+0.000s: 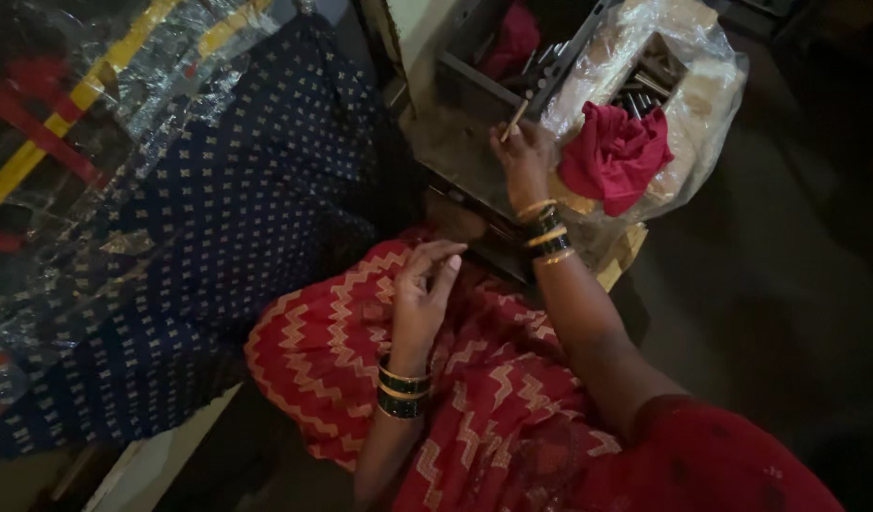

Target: The person sits on the floor and repeatedly picks up small metal rods from a metal tray, wipes each rod with a red cloth, and places it into a plastic bag. The person handles the rods one at a time and continues the cycle of wiping and bagging.

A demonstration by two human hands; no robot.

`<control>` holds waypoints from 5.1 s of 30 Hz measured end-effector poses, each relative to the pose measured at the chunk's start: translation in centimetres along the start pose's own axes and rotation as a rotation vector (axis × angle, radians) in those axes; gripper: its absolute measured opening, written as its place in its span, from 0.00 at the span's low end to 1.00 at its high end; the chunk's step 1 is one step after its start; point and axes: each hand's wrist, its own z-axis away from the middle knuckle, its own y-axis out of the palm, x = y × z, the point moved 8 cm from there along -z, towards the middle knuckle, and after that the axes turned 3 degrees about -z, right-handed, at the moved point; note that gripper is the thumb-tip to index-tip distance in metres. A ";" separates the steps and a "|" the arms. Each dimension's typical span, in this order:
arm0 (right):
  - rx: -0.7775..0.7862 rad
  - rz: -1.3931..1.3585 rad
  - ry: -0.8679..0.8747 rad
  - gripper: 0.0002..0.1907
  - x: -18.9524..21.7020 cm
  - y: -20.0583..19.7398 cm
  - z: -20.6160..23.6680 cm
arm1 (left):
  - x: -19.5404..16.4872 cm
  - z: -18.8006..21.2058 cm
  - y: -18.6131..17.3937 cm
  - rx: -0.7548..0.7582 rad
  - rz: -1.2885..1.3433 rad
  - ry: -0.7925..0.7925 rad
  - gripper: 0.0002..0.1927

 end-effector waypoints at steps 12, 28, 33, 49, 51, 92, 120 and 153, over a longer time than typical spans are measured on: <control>0.332 0.497 -0.093 0.22 6.4 8.7 11.6 | -0.7 -0.7 -0.1 -0.041 0.123 0.007 0.20; 0.783 0.531 -0.165 0.13 7.2 12.3 19.2 | -3.3 0.5 -2.1 -0.266 -0.143 0.164 0.12; 0.792 0.622 -0.284 0.15 8.7 13.1 19.7 | -3.9 1.0 -2.2 -0.300 -0.248 0.250 0.12; 0.765 0.738 -0.410 0.15 10.4 13.6 20.6 | -4.4 1.6 -1.8 -0.299 -0.189 0.266 0.11; 0.762 0.733 -0.390 0.15 10.5 13.4 20.6 | -4.3 1.5 -1.8 -0.294 -0.179 0.253 0.11; 0.867 0.839 -0.323 0.18 12.1 14.6 21.7 | 0.4 1.4 -2.3 -0.180 0.483 -0.066 0.13; 0.935 0.709 -0.105 0.14 11.5 14.9 21.7 | 0.1 1.4 -2.5 -0.206 0.252 -0.150 0.16; -0.183 1.725 -0.811 0.21 22.1 -7.6 -6.3 | 7.8 -0.2 9.9 0.280 0.273 -0.356 0.11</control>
